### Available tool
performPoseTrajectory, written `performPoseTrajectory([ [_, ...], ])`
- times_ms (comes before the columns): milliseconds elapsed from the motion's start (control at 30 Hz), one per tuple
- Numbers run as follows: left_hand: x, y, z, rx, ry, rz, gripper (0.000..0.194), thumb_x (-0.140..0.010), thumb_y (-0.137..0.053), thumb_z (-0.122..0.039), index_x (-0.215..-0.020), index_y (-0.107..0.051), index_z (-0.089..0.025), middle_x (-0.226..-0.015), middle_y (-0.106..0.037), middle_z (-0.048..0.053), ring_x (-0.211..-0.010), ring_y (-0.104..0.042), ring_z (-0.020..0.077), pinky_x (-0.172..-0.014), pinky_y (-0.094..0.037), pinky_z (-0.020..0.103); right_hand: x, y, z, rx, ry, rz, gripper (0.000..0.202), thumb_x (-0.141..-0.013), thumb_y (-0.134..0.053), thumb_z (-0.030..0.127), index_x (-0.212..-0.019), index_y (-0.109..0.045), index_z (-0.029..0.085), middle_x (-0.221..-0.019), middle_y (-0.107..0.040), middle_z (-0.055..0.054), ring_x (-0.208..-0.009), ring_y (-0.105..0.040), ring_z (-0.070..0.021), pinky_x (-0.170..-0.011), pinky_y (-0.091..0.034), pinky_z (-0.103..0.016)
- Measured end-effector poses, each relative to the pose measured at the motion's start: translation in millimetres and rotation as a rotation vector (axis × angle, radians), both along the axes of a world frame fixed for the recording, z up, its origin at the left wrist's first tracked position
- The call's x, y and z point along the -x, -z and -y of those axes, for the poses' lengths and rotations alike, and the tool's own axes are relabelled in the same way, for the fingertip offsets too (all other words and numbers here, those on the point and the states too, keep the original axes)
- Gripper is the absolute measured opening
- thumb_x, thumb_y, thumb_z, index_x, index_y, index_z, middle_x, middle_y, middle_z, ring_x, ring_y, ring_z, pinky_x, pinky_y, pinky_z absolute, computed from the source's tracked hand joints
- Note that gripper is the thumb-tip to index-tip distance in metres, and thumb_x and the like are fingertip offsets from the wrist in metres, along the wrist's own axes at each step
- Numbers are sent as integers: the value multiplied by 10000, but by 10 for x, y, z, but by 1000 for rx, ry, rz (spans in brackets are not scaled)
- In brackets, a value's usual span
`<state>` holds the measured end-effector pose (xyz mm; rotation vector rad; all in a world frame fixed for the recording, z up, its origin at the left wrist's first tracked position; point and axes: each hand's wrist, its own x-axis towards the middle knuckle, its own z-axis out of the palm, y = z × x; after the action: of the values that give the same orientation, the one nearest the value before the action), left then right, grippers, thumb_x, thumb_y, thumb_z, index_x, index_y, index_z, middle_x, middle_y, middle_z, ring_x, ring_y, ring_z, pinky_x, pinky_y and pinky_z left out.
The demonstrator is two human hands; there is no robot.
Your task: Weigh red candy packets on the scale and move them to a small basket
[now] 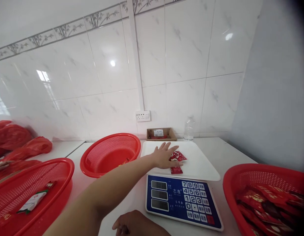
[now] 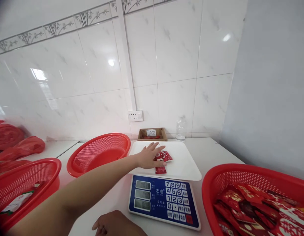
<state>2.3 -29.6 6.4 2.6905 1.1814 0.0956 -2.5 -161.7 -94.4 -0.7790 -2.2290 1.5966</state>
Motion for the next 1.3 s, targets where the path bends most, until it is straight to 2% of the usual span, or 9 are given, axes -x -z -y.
performPoseTrajectory([
  [133, -224, 121, -28, -23, 14, -86, 733, -725, -338, -694, -1350, -174, -347, -1434, -204, 69, -1276, -141, 379, -925, -138, 649, -7, -81, 15, 67, 7, -1, 384, -662, -570, 221, -1041, -630, 195, -967, -679, -51, -877, -626, -190, -757, -456, -231],
  [267, -259, 164, -53, -193, 3, -63, 621, -757, -307, -666, -1248, -384, -294, -1226, -471, 104, -1125, -385, 328, -869, -311, 545, -27, -171, 48, 81, 20, 8, 359, -671, -557, 199, -1018, -639, 239, -942, -684, -7, -872, -625, -176, -748, -450, -218],
  [433, -204, 169, -90, -258, -60, -4, 548, -766, -373, -623, -1093, -504, -204, -1048, -530, 113, -1003, -465, 299, -773, -416, 422, -62, -316, 86, 94, 32, 48, 372, -657, -551, 180, -1015, -645, 217, -938, -690, -33, -861, -635, -185, -742, -455, -221],
  [567, -143, 192, -106, -261, -90, 70, 488, -755, -449, -591, -1057, -510, -213, -1001, -550, 80, -962, -507, 271, -748, -440, 363, -37, -190, 67, 53, 34, 18, 378, -671, -538, 204, -1037, -631, 196, -955, -686, -54, -866, -634, -187, -758, -455, -232],
  [700, -26, 195, -123, -241, -147, 169, 632, -697, -486, -657, -1156, -433, -225, -1071, -549, 73, -932, -548, 244, -734, -455, 323, 30, 72, 3, -37, 13, -24, 373, -684, -544, 254, -1046, -621, 210, -949, -686, -43, -839, -638, -172, -735, -460, -217],
  [800, 118, 125, -147, -248, -192, 236, 595, -725, -480, -629, -1161, -422, -229, -1122, -537, 61, -946, -552, 218, -741, -455, 292, 63, 168, -27, -105, 14, 5, 371, -688, -535, 264, -1045, -620, 215, -932, -689, -41, -812, -640, -164, -722, -464, -213],
  [900, 318, -12, -182, -284, -261, 286, 489, -787, -452, -555, -1155, -418, -234, -1143, -522, 51, -982, -534, 201, -774, -441, 276, 55, 149, -17, -134, 20, 21, 364, -706, -519, 293, -1051, -615, 229, -931, -688, -36, -809, -638, -158, -725, -463, -212],
  [1100, 929, -282, -237, -342, -471, 295, 404, -811, -483, -428, -1160, -418, -233, -1137, -504, 66, -939, -549, 200, -738, -440, 272, 27, 130, 9, -121, 43, 31, 332, -729, -511, 327, -1037, -615, 262, -923, -685, -10, -793, -633, -147, -705, -463, -208],
  [1300, 1571, -278, -265, -291, -663, 196, 351, -817, -481, -334, -1135, -459, -186, -1159, -503, 120, -808, -605, 211, -644, -450, 288, 61, 207, -15, -77, 36, 29, 344, -726, -523, 357, -1041, -610, 249, -934, -680, -15, -799, -628, -146, -687, -456, -202],
])
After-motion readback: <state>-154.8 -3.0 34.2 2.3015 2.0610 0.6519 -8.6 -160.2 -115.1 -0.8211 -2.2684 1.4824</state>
